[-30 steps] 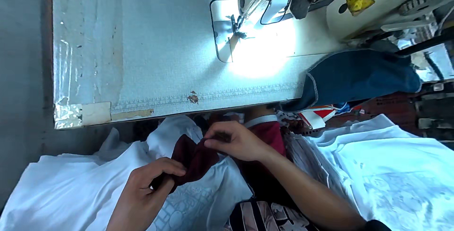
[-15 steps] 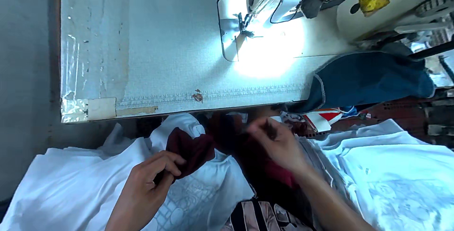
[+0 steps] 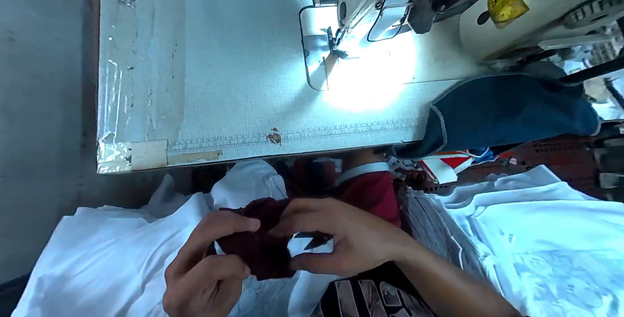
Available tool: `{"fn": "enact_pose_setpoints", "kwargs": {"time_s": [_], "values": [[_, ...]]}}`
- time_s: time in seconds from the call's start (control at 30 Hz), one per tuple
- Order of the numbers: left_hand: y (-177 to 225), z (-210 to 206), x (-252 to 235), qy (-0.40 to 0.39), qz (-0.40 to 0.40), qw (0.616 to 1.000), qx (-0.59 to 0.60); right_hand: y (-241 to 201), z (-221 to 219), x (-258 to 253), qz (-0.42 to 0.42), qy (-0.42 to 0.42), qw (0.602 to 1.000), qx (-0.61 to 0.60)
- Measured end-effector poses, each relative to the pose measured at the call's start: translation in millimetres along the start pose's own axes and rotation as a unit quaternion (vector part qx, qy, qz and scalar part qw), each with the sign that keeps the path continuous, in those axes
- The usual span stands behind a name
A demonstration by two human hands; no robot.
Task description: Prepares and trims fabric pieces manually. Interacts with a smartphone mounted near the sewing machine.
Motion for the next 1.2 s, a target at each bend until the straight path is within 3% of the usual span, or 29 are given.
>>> {"fn": "enact_pose_setpoints", "kwargs": {"time_s": [0.13,0.23,0.4,0.47,0.6,0.67,0.8,0.9,1.0,1.07,1.13,1.2], "values": [[-9.1,5.5,0.5,0.08,0.048,0.994,0.057,-2.9,8.0,4.6,0.009,0.123,0.992,-0.017],[-15.5,3.9,0.2,0.092,0.084,0.99,0.067,-15.1,16.2,8.6,0.037,0.23,0.972,0.012],[-15.7,-2.6,0.7,0.081,0.069,0.992,0.062,-37.8,16.2,20.0,0.061,0.288,0.944,0.148],[-15.0,-4.4,1.7,0.074,0.067,0.994,0.044,-40.5,15.3,22.0,0.054,0.275,0.943,0.178],[-11.3,-6.1,3.0,0.079,0.063,0.995,-0.017,-16.5,-8.7,10.2,-0.006,0.119,0.985,0.128],[-9.4,-4.0,4.3,0.082,0.059,0.991,-0.084,-10.9,-16.7,10.4,0.004,0.084,0.993,0.085],[-9.0,16.5,7.4,0.1,0.028,0.953,-0.285,-36.6,-5.7,26.0,0.079,0.108,0.976,0.173],[-13.4,15.6,2.2,0.063,0.019,0.931,-0.36,-44.5,19.8,41.3,0.063,0.185,0.924,0.329],[-28.8,-13.0,2.7,-0.054,0.066,0.966,-0.244,-25.6,60.8,58.7,-0.008,0.295,0.892,0.344],[-31.1,-47.4,6.1,-0.122,0.093,0.984,-0.093,-6.0,80.8,68.0,-0.038,0.36,0.906,0.219],[-27.2,-74.1,8.6,-0.166,0.11,0.978,0.062,6.9,82.8,69.6,-0.042,0.359,0.931,0.051],[-23.8,-83.6,10.4,-0.173,0.128,0.955,0.202,11.3,75.1,67.7,-0.035,0.313,0.948,-0.043]]}}
Point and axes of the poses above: each hand's wrist, its own x-axis away from the middle knuckle, its own z-axis out of the back of the hand, y = z × x, the point moved 10 cm from there along -x, towards the middle knuckle, and after that the axes turned 2 degrees about -x, right-handed, at the moved point
